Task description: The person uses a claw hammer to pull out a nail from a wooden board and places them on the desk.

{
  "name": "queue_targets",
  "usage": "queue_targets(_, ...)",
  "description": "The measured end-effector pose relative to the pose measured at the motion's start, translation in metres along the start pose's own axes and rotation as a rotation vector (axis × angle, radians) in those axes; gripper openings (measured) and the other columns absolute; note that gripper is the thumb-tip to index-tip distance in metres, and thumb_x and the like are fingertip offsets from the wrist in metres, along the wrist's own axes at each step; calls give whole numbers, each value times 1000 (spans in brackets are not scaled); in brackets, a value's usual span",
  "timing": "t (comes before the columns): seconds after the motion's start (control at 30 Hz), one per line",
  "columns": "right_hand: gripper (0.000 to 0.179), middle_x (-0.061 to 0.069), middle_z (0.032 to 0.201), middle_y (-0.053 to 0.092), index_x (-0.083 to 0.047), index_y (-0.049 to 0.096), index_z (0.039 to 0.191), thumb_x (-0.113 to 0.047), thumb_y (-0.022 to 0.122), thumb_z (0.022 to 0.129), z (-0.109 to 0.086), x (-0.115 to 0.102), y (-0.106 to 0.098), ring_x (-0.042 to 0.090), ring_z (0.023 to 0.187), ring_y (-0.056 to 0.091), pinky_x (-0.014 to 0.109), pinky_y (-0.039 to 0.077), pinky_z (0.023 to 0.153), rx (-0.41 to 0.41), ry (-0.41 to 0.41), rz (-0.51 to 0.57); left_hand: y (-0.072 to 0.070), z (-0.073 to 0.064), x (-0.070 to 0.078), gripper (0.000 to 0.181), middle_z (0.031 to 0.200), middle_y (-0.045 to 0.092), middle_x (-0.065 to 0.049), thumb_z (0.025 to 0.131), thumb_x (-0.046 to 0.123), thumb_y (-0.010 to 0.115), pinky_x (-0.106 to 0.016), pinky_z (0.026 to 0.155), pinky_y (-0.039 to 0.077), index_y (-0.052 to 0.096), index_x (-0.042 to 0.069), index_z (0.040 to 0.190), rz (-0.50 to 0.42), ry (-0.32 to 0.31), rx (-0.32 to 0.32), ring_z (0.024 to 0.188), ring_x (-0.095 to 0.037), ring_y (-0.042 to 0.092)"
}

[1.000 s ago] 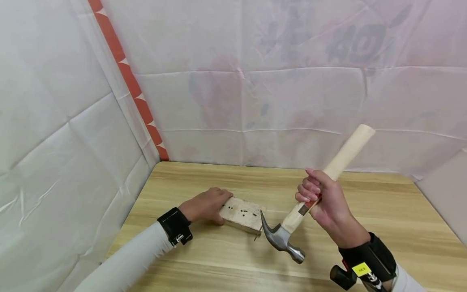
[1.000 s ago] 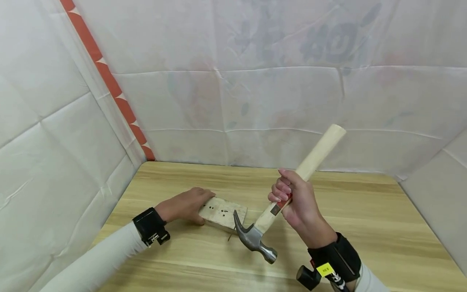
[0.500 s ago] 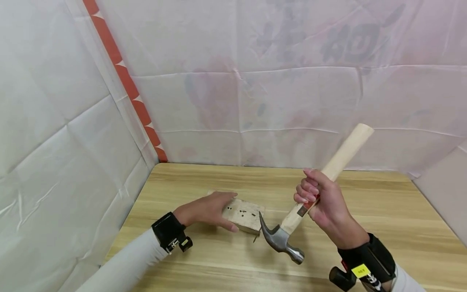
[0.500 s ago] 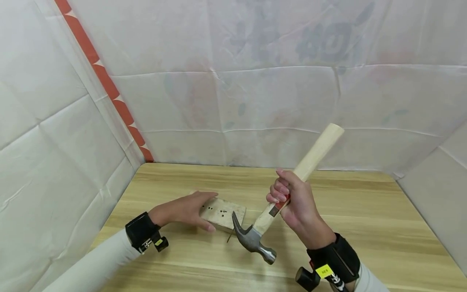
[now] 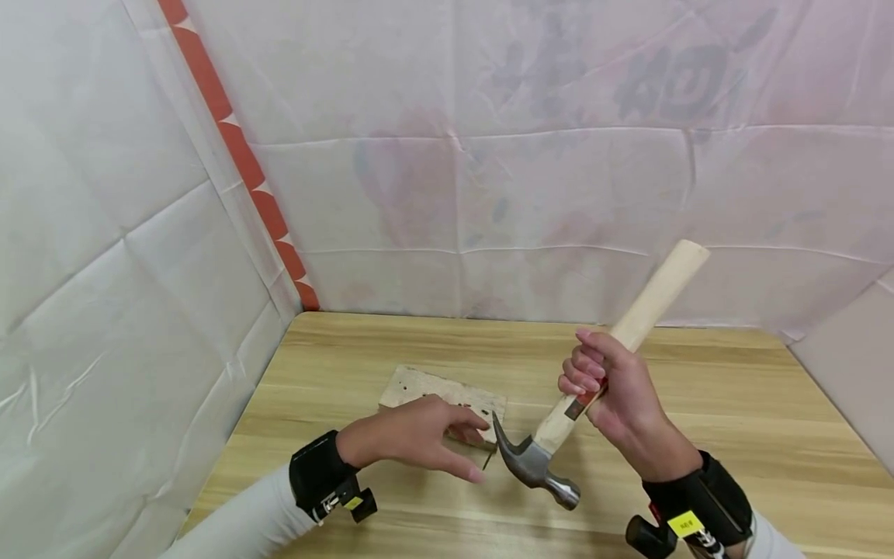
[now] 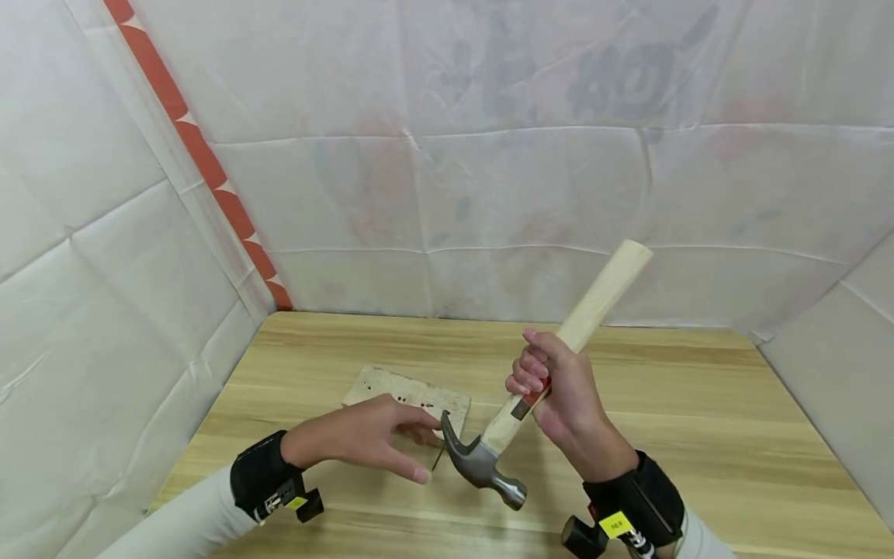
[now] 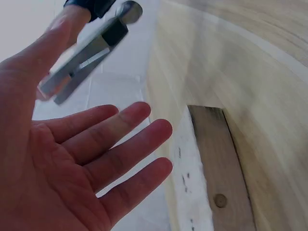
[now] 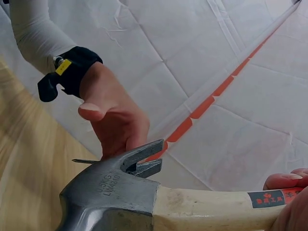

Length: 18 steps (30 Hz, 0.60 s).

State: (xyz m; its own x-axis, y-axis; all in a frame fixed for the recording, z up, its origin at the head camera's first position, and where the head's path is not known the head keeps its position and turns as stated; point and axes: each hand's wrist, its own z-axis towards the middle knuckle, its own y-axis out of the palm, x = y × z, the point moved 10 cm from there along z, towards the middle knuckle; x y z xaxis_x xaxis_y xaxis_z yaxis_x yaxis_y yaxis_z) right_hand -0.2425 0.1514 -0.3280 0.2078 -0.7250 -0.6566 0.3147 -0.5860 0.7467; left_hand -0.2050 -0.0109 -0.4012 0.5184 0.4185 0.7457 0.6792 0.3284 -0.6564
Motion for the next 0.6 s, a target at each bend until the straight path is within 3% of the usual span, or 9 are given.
queue_targets(0.3, 43, -2, 55, 20, -12, 26, 60, -7, 25, 103, -4, 4, -2, 13, 47, 21, 25, 21, 50, 33, 3, -58, 12, 3, 19, 30, 91, 69, 13, 92, 34, 63, -17, 78, 48, 66, 11, 109, -116, 111, -2, 83, 5, 60)
queue_targets(0.6, 44, -1, 55, 20, -11, 26, 60, -8, 23, 104, -6, 8, -3, 14, 48, 21, 25, 23, 50, 36, 33, -58, 20, 3, 24, 15, 79, 69, 11, 97, 29, 55, -15, 71, 49, 65, 17, 101, -94, 147, -42, 75, 5, 61)
